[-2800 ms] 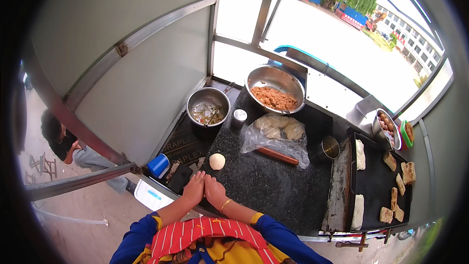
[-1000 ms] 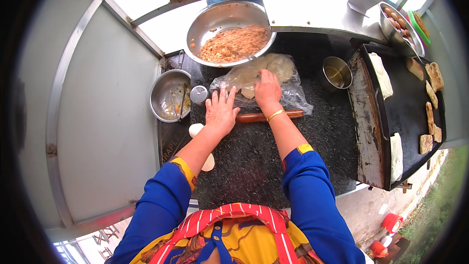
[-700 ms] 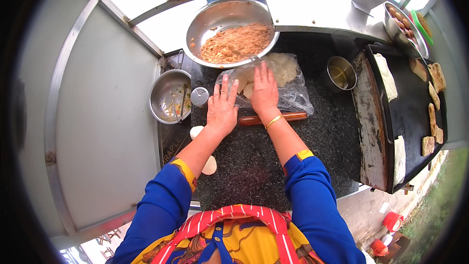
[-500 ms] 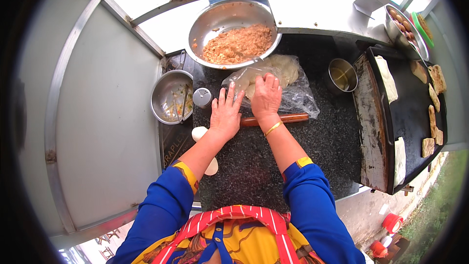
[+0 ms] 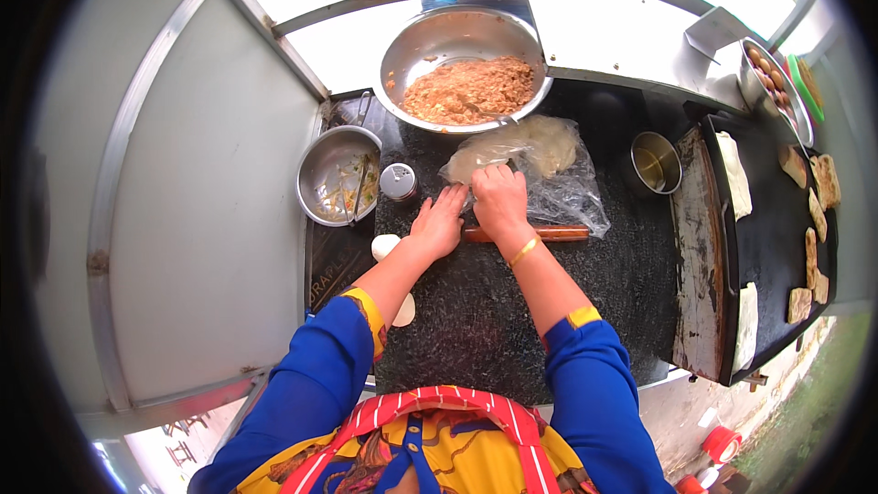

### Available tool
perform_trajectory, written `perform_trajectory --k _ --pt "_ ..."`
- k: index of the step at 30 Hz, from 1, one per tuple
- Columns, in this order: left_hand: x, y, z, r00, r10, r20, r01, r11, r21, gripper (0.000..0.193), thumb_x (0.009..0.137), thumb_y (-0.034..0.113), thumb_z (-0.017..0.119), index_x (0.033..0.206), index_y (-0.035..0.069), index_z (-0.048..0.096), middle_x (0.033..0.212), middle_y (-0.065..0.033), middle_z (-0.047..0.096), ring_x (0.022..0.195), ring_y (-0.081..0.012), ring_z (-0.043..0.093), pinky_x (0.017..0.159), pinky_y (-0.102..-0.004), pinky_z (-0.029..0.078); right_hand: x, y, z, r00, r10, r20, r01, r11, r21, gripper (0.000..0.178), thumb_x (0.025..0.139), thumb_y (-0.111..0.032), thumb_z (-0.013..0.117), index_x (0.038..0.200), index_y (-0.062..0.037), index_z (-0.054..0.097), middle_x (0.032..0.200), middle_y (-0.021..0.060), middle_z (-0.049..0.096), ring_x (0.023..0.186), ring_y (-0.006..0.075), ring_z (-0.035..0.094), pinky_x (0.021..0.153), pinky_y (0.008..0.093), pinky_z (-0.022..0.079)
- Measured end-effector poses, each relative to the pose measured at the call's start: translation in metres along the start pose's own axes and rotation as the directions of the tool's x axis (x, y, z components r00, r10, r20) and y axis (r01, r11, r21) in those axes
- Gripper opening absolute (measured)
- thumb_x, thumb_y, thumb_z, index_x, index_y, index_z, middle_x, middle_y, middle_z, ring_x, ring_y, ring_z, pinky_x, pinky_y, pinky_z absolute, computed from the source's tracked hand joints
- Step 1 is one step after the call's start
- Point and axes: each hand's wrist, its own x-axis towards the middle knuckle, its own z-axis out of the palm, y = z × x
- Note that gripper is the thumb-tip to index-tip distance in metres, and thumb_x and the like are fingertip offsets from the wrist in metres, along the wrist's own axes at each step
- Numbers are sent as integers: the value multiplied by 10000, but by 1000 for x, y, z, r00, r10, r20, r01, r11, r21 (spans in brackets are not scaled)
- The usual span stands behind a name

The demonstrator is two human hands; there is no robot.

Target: The person shapes dough balls into flat rounds, rolls them out with a rolling pin, and places them on a griddle. They also fill dough with a mixture from a bowl and fold it before cooking.

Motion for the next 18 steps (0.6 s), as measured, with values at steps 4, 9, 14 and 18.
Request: perform_trajectory --k 4,9,14,18 --pt "-15 -7 -7 1000 -8 9 8 999 -39 612 929 116 533 1497 74 309 1560 -138 318 1457 -286 284 1173 -506 245 -22 -33 -76 972 80 -223 -13 958 286 233 643 28 685 677 -102 495 678 30 493 656 231 522 615 352 402" --pt "-99 14 -34 995 81 -60 -85 354 -931 509 1019 374 516 1392 28 505 1411 -108 520 1296 -206 493 1073 -352 394 -77 -71 -136 868 288 404 -462 171 870 334 619 89 750 725 -80 483 777 -46 520 722 50 456 656 211 389" --pt "-209 14 3 959 54 279 283 -274 -919 525 1042 398 448 1399 13 426 1208 -77 590 1033 -127 609 866 -273 519 -136 -122 -106 715 260 649 -698 329 636 396 643 -7 813 975 -36 599 941 33 623 808 110 565 730 272 502" --pt "-275 4 46 946 -85 312 285 -235 -929 509 1034 386 478 1397 33 424 1224 -77 574 1085 -148 568 929 -308 478 -175 -153 -98 478 114 871 -825 398 401 444 725 -48 789 1135 -17 620 966 48 638 722 119 598 656 281 517"
